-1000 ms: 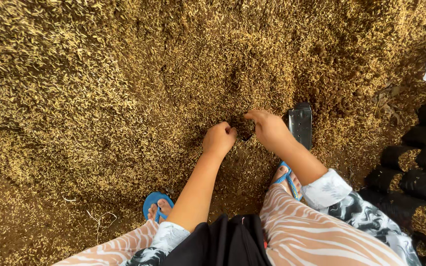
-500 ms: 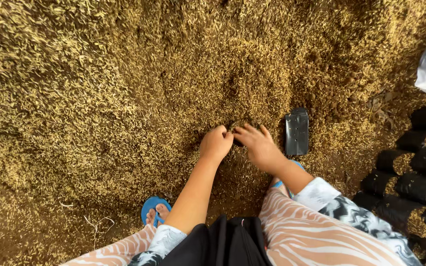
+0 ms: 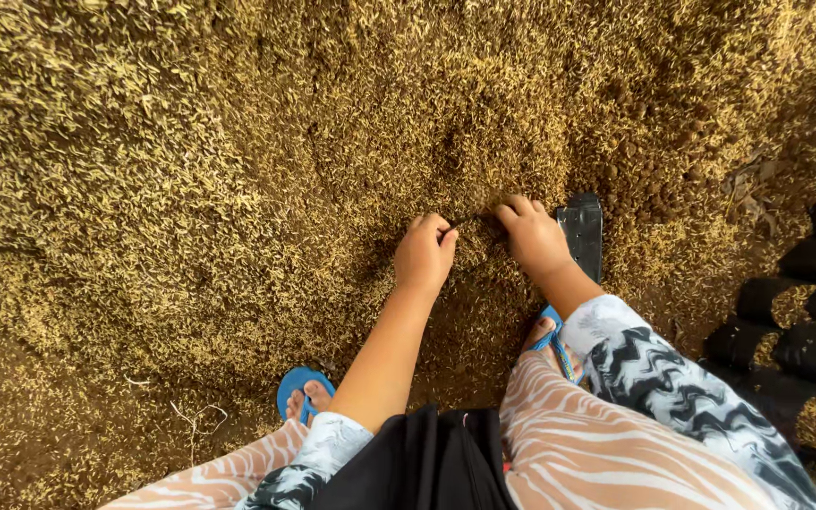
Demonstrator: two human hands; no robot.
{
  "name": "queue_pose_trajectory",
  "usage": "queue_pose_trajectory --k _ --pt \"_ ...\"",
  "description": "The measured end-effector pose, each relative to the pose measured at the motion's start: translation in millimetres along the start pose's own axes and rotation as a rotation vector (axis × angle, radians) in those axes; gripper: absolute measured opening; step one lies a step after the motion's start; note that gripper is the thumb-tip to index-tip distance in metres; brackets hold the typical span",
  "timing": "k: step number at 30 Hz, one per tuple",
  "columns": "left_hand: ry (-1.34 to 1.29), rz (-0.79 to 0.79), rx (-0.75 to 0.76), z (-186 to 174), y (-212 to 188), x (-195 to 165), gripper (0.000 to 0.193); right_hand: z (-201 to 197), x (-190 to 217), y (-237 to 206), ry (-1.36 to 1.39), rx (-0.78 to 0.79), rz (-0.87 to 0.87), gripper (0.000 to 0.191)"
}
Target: The person scoops loose grain from a large pile on the ground using a black scoop and fills black sacks. The filled sacks are placed in a stack to the right. The person repeats this process throughout the clip.
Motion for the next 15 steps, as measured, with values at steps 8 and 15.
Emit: queue_pose_trajectory --k 8,15 --pt "-0.049 -0.192 0.185 -9 -8 9 0.026 -43 -9 5 0.726 0.144 0.327 0.031" --pt "-0.016 -0.15 0.189 -12 -9 7 0.02 -59 55 -5 0.647 0.168 0.077 0.031"
Point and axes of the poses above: each hand's wrist, its own y-axis towards the middle knuckle, its own z-axis out of the palm, x = y × z, the point moved 4 cm from there along y, towards the middle knuckle, and after that the axes turned 1 degree about x, right-handed, at the moved point
